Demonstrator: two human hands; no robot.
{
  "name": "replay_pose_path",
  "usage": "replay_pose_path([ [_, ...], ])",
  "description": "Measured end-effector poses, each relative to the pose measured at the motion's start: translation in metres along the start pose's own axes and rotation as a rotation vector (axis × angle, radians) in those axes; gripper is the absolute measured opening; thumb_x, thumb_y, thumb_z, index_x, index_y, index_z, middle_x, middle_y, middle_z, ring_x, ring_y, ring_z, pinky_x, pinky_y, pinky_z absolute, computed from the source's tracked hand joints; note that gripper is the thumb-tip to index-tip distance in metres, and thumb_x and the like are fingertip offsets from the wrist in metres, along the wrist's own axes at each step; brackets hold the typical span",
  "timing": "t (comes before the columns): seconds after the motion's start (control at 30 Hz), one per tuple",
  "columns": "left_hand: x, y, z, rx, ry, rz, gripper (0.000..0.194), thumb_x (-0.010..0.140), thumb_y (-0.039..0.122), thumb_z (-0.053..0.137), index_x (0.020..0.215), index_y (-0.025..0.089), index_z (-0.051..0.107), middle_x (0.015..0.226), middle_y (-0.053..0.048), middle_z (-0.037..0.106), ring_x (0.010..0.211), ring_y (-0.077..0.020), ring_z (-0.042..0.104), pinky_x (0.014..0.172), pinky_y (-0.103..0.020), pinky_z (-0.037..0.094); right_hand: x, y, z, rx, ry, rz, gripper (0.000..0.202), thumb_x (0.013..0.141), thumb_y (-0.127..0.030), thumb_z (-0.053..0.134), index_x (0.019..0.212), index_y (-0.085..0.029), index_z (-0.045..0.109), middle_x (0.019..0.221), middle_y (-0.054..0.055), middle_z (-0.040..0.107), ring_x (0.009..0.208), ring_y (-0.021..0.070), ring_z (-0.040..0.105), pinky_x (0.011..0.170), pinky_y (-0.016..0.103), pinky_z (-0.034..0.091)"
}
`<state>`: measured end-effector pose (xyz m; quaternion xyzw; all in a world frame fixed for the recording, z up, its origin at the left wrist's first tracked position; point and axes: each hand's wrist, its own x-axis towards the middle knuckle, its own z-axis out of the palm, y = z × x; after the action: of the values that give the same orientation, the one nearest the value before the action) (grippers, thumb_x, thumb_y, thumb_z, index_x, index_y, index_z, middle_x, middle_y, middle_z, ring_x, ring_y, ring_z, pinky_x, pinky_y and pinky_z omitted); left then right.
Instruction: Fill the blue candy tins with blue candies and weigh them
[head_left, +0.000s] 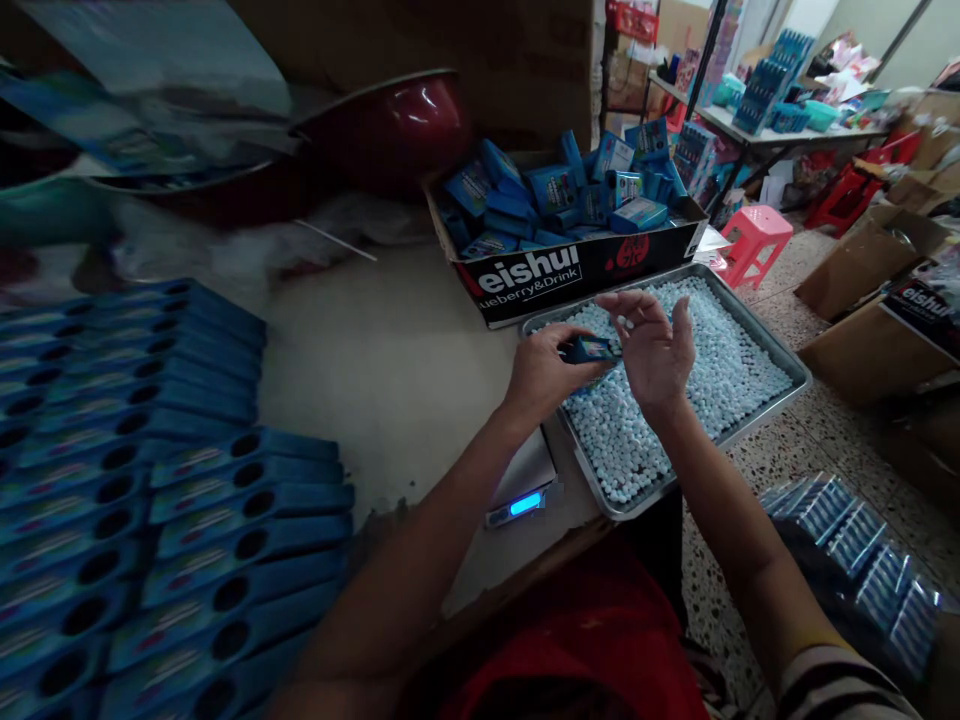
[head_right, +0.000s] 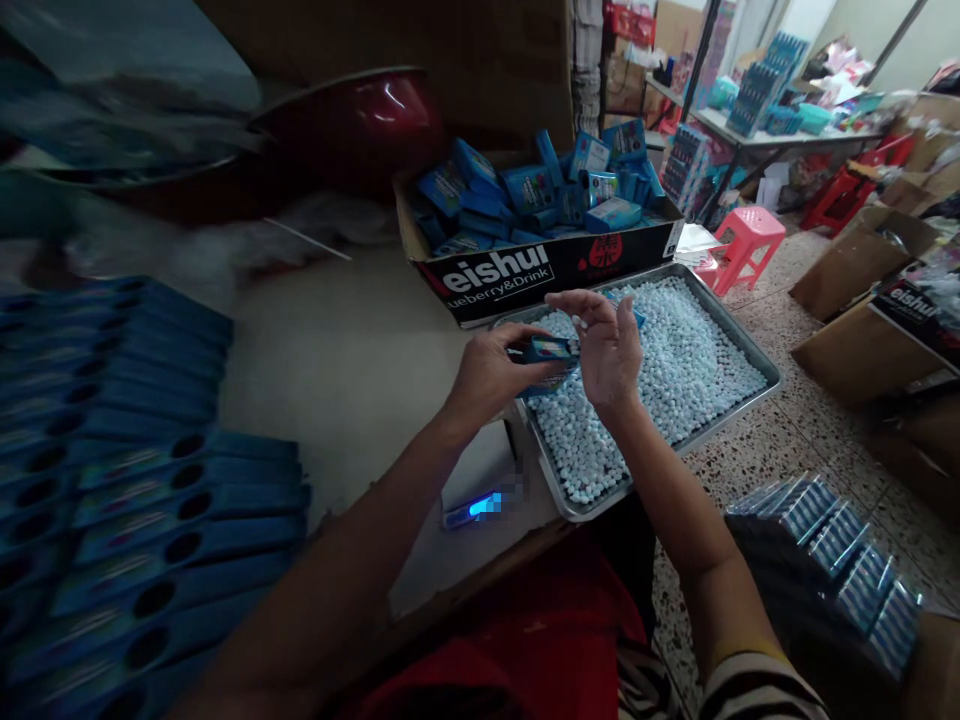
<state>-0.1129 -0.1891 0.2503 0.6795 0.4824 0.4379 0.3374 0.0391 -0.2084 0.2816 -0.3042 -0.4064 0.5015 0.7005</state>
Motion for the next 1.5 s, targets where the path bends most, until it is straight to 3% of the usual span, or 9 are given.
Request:
replay_pose_path([
  [0.13, 0.003, -0.001, -0.007, -0.005, 0.042, 0.085, 0.042, 0.07, 0.024, 0.1, 0.11, 0.022, 0.087, 0.114, -0.007, 0.084, 0.107, -0.0274, 0.078, 0.103, -0.041, 0.061, 0.0, -0.007, -0.051, -0.293, -0.02, -0.066, 0.056, 0.104, -0.077, 0.048, 0.112, -0.03, 0.078, 0.128, 0.005, 0.077, 0.134, 0.025, 0.067, 0.115, 0.045, 0.051],
  [0.3, 0.005, -0.013, -0.015, -0.303, 0.007, -0.03, 0.052, 0.068, 0.036, 0.103, 0.113, 0.02, 0.084, 0.112, -0.008, 0.084, 0.101, -0.0266, 0.079, 0.096, -0.039, 0.064, -0.016, -0.01, -0.148, -1.415, 0.104, -0.015, 0.052, 0.09, -0.06, 0.082, 0.125, -0.022, 0.077, 0.142, 0.02, 0.068, 0.136, 0.042, 0.056, 0.119, 0.061, 0.041],
  [0.43, -0.001, -0.015, -0.011, -0.444, -0.124, -0.114, 0.061, 0.06, 0.047, 0.104, 0.11, 0.019, 0.084, 0.101, -0.007, 0.083, 0.096, -0.0277, 0.079, 0.089, -0.04, 0.066, -0.026, 0.018, -0.157, -1.761, 0.028, 0.088, 0.067, 0.096, -0.056, 0.076, 0.152, -0.018, 0.066, 0.15, 0.027, 0.06, 0.134, 0.0466, 0.054, 0.113, 0.064, 0.045],
  [0.53, -0.006, -0.011, -0.013, -0.391, -0.1, -0.121, 0.056, 0.063, 0.044, 0.102, 0.11, 0.019, 0.086, 0.099, -0.007, 0.084, 0.094, -0.028, 0.079, 0.086, -0.039, 0.066, -0.018, 0.04, -0.137, -1.473, 0.134, 0.102, 0.047, 0.09, -0.044, 0.08, 0.13, -0.019, 0.074, 0.13, 0.019, 0.068, 0.113, 0.0359, 0.064, 0.101, 0.051, 0.054],
  [0.7, -0.005, -0.007, -0.024, -0.092, -0.014, -0.02, 0.046, 0.065, 0.036, 0.101, 0.107, 0.022, 0.089, 0.106, -0.008, 0.085, 0.1, -0.0297, 0.078, 0.09, -0.04, 0.064, 0.003, 0.048, -0.115, -0.338, 0.358, 0.399, 0.034, 0.072, -0.041, 0.089, 0.088, -0.023, 0.065, 0.077, -0.002, 0.064, 0.069, 0.017, 0.061, 0.059, 0.026, 0.054],
  [0.8, -0.002, -0.007, -0.023, 0.006, -0.014, 0.018, 0.042, 0.066, 0.033, 0.101, 0.105, 0.022, 0.089, 0.106, -0.008, 0.085, 0.101, -0.0305, 0.079, 0.095, -0.042, 0.063, 0.009, 0.039, -0.098, 0.031, 0.297, 0.47, 0.035, 0.08, -0.049, 0.085, 0.091, -0.023, 0.064, 0.073, -0.002, 0.066, 0.059, 0.0123, 0.057, 0.046, 0.02, 0.046],
  [0.9, -0.001, -0.005, -0.018, 0.037, -0.043, 0.031, 0.039, 0.067, 0.031, 0.1, 0.104, 0.022, 0.089, 0.107, -0.009, 0.085, 0.104, -0.0322, 0.079, 0.098, -0.045, 0.062, 0.013, 0.025, -0.07, 0.402, 0.194, 0.384, 0.028, 0.091, -0.046, 0.081, 0.096, -0.024, 0.065, 0.084, -0.001, 0.073, 0.07, 0.0117, 0.067, 0.054, 0.018, 0.054],
  [1.13, 0.0, -0.001, -0.013, -0.048, -0.085, 0.012, 0.04, 0.068, 0.032, 0.101, 0.105, 0.022, 0.089, 0.105, -0.009, 0.086, 0.101, -0.0314, 0.08, 0.094, -0.044, 0.064, 0.017, 0.007, -0.014, 0.283, 0.107, 0.147, 0.019, 0.098, -0.04, 0.076, 0.093, -0.026, 0.065, 0.095, -0.001, 0.07, 0.089, 0.0147, 0.072, 0.075, 0.027, 0.062],
  [1.5, 0.0, -0.007, -0.01, -0.191, -0.084, -0.072, 0.05, 0.063, 0.038, 0.103, 0.108, 0.02, 0.088, 0.102, -0.009, 0.085, 0.097, -0.0302, 0.08, 0.085, -0.042, 0.066, 0.023, -0.006, -0.003, 0.22, 0.151, 0.114, 0.051, 0.1, -0.076, 0.062, 0.091, -0.026, 0.067, 0.087, 0.002, 0.063, 0.081, 0.0149, 0.067, 0.065, 0.027, 0.057],
])
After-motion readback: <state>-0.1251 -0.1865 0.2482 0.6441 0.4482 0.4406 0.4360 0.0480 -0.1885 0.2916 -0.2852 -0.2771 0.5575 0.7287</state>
